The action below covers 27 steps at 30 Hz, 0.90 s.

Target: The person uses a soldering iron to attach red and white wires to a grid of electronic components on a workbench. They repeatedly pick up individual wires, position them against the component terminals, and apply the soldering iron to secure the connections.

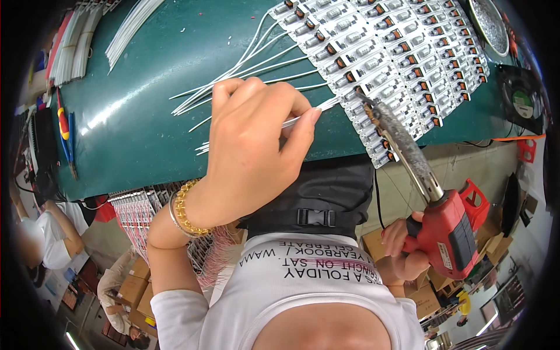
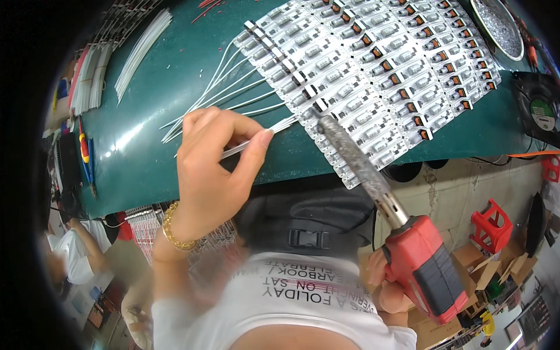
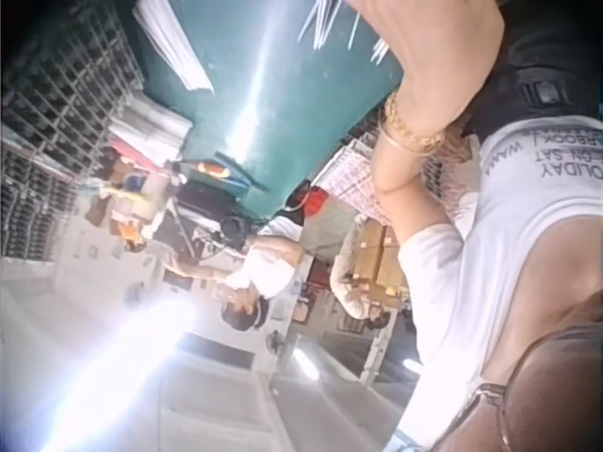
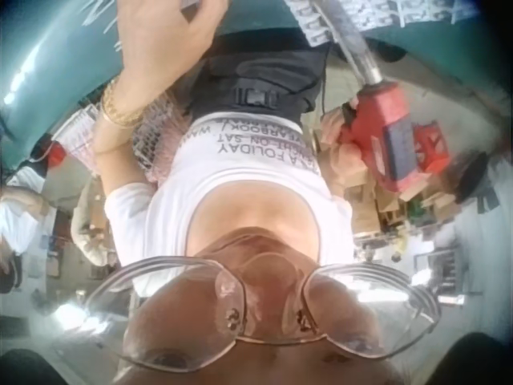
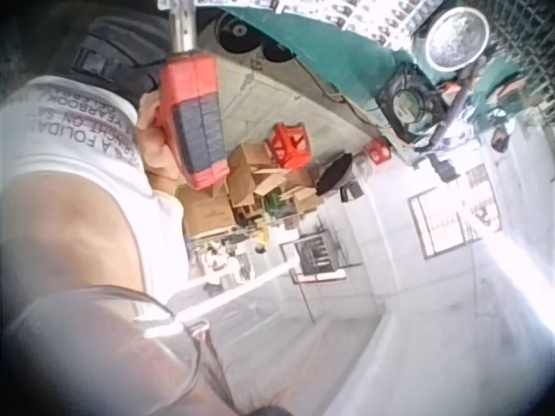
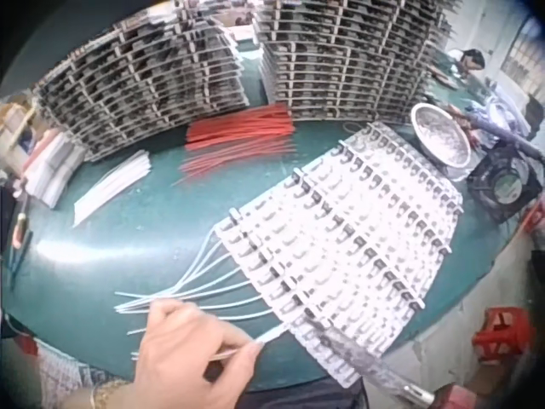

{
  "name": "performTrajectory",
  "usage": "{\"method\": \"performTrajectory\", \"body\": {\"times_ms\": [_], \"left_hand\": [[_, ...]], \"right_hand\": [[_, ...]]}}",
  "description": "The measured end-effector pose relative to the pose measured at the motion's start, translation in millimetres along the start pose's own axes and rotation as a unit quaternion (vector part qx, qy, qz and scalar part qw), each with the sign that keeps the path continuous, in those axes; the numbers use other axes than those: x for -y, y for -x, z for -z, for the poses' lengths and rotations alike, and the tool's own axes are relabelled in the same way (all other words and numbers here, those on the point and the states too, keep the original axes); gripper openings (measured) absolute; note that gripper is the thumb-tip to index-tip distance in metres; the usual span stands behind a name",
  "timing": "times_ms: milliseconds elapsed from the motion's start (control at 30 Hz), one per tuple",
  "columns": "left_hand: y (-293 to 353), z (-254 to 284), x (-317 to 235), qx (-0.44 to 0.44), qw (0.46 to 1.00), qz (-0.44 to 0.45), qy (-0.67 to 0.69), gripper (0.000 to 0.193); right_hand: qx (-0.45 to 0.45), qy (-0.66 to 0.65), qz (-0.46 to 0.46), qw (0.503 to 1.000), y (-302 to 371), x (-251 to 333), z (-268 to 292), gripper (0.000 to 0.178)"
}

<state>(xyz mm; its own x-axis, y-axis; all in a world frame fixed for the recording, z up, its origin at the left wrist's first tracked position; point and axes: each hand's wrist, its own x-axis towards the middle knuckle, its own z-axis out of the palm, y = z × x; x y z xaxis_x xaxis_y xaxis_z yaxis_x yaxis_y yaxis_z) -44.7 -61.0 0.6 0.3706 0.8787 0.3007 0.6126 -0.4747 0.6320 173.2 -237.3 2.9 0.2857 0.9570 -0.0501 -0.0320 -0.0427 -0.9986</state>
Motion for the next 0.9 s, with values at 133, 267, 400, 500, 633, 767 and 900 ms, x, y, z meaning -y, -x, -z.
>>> {"method": "performTrajectory", "body": {"times_ms": [133,267,400,500,633,767,900], "left_hand": [[-2.4,1.6,-1.1,0.01,1.0,0.009,0.02,0.011],[-1.9,2.0,-0.2,0.007,1.0,0.008,0.026,0.011],[-2.3,-1.6,-0.9,-0.003,1.0,0.0,0.024,0.012],[-0.9,-1.2,1.7,-0.003,1.0,0.001,0.021,0.012],[-1.5,-0.4,1.4,-0.002,1.0,-0.001,0.018,0.012],[-0.9,-0.8,0.3,-0.004,1.0,0.0,0.019,0.011],[1.7,-2.6,-4.3,-0.008,1.0,0.005,0.008,0.011]], "right_hand": [[0.032,0.078,0.004,0.996,3.5,-1.6,10.5,0.074],[0.004,0.215,0.02,0.976,22.3,-12.2,27.8,0.067],[0.128,0.076,0.107,0.983,-9.2,-7.8,13.0,0.066],[0.086,0.019,0.072,0.993,-14.2,8.3,-5.2,0.071],[0.091,-0.009,0.1,0.991,-11.1,-1.0,3.8,0.077],[0.067,-0.028,0.089,0.993,-8.9,-2.2,3.1,0.079],[0.019,-0.004,0.031,0.999,-4.6,10.1,-6.2,0.076]]}}
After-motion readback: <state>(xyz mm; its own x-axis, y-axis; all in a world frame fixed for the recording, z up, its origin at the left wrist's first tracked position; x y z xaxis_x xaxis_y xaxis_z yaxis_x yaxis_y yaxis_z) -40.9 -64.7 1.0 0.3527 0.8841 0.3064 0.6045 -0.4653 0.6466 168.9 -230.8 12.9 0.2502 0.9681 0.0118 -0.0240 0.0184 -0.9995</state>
